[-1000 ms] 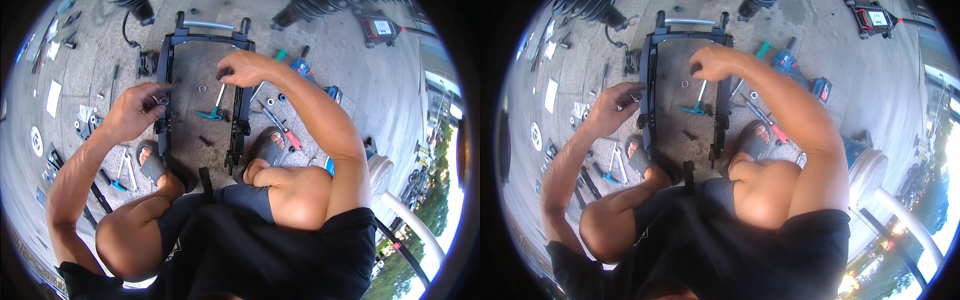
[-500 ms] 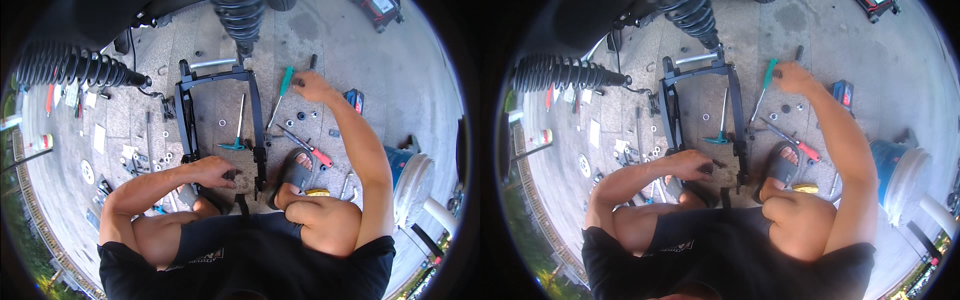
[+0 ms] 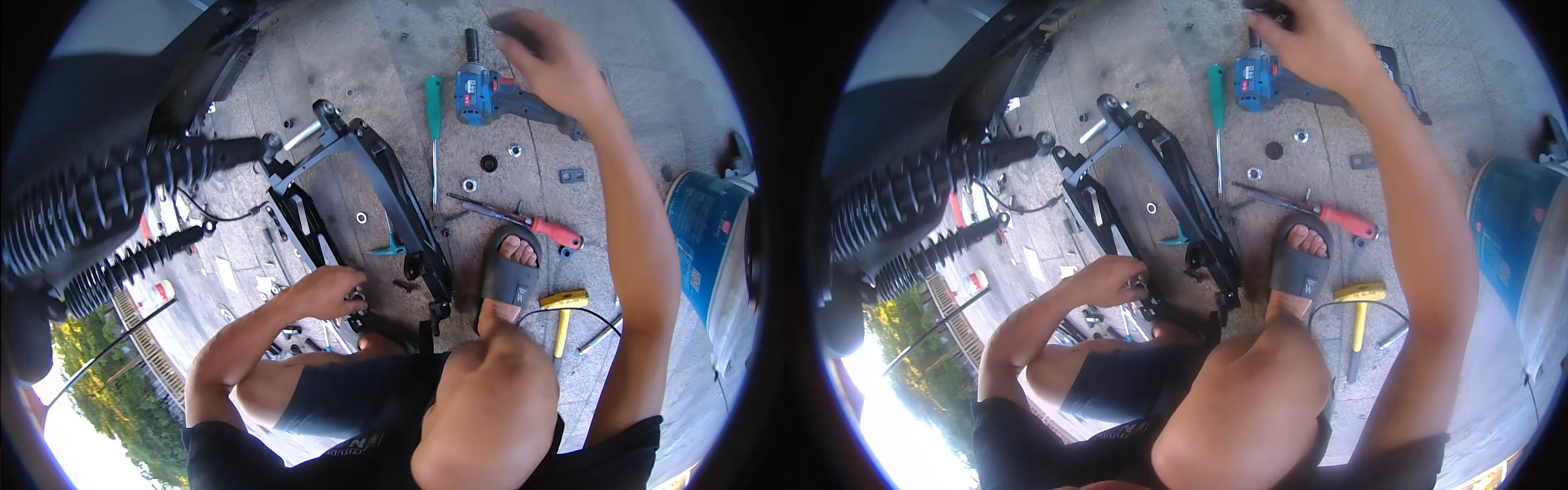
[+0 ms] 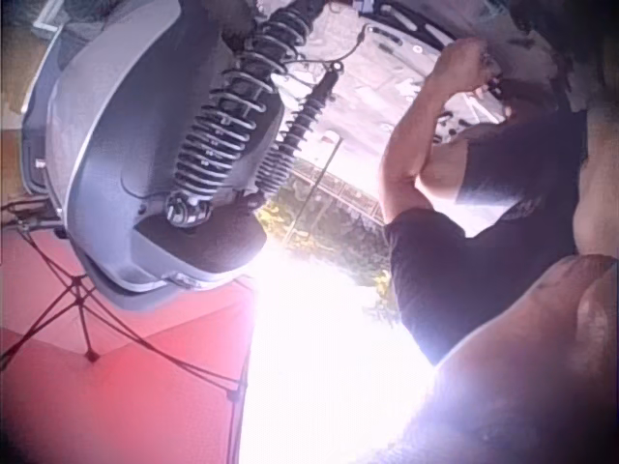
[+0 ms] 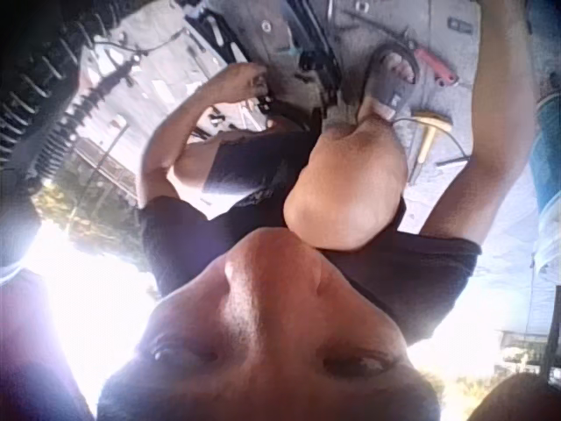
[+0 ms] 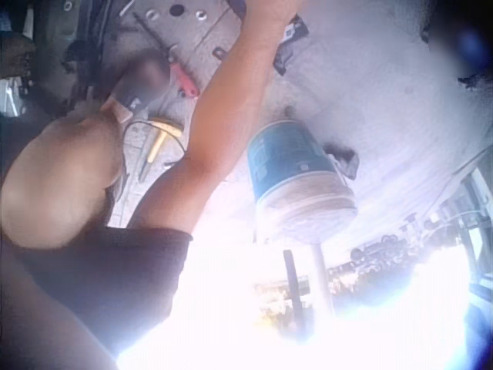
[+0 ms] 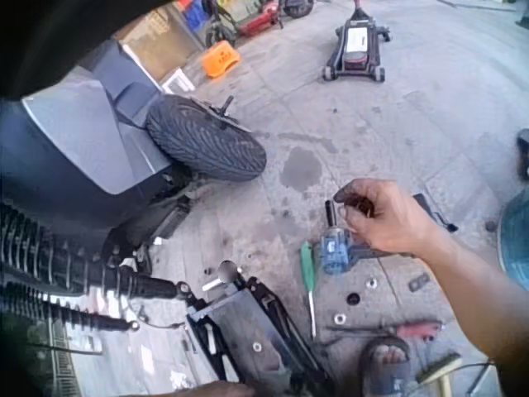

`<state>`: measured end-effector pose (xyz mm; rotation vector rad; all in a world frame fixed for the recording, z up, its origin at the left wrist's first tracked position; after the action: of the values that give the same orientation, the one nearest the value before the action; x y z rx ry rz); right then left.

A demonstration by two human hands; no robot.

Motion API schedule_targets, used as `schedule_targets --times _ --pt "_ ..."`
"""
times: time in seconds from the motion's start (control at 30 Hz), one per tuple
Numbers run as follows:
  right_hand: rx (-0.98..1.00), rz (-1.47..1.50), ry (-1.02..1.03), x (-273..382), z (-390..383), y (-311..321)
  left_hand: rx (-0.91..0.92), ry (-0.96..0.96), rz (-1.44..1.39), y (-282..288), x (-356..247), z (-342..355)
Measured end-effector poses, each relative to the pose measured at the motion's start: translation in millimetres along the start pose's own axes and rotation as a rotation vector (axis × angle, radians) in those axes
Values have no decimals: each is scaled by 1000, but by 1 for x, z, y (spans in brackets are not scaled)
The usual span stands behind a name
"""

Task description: The person installs a black metal suspension bracket under a car. They align the bracket with the shock absorbers, insert bolts and washers, and tighten the fasteners by hand to secure the assembly.

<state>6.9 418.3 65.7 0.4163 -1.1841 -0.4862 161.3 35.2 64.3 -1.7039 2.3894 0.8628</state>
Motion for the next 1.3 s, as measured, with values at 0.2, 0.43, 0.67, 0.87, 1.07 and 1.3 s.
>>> schedule_targets --times 0.2,0.43,0.67,0.87,1.07,1.3 --pt "-358 246 -369 -49 -90 53 128 113 -327 54 -37 23" --pt "-373 385 -466 -52 -107 45 97 29 -652 84 -56 77" --pt "-236 743 -382 -14 -84 -23 335 214 -639 61 -49 82" --pt "3 983 -485 12 -90 -87 217 254 -710 50 -26 48" --pt "97 876 -526 36 -101 -117 143 411 -563 30 59 -5" --pt "231 565 -331 75 -95 -139 -112 728 -844 27 170 -56"
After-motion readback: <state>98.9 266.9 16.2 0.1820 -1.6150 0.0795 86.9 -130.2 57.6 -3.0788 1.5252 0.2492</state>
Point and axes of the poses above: each hand's wrist, its own z-axis towards the middle knuckle, its own y-axis out of the back of the hand, x = y × z, the point moved 6 cm from there along z, towards the middle knuckle, and after that the axes turned 10 degrees about y, right-handed, at the moved point
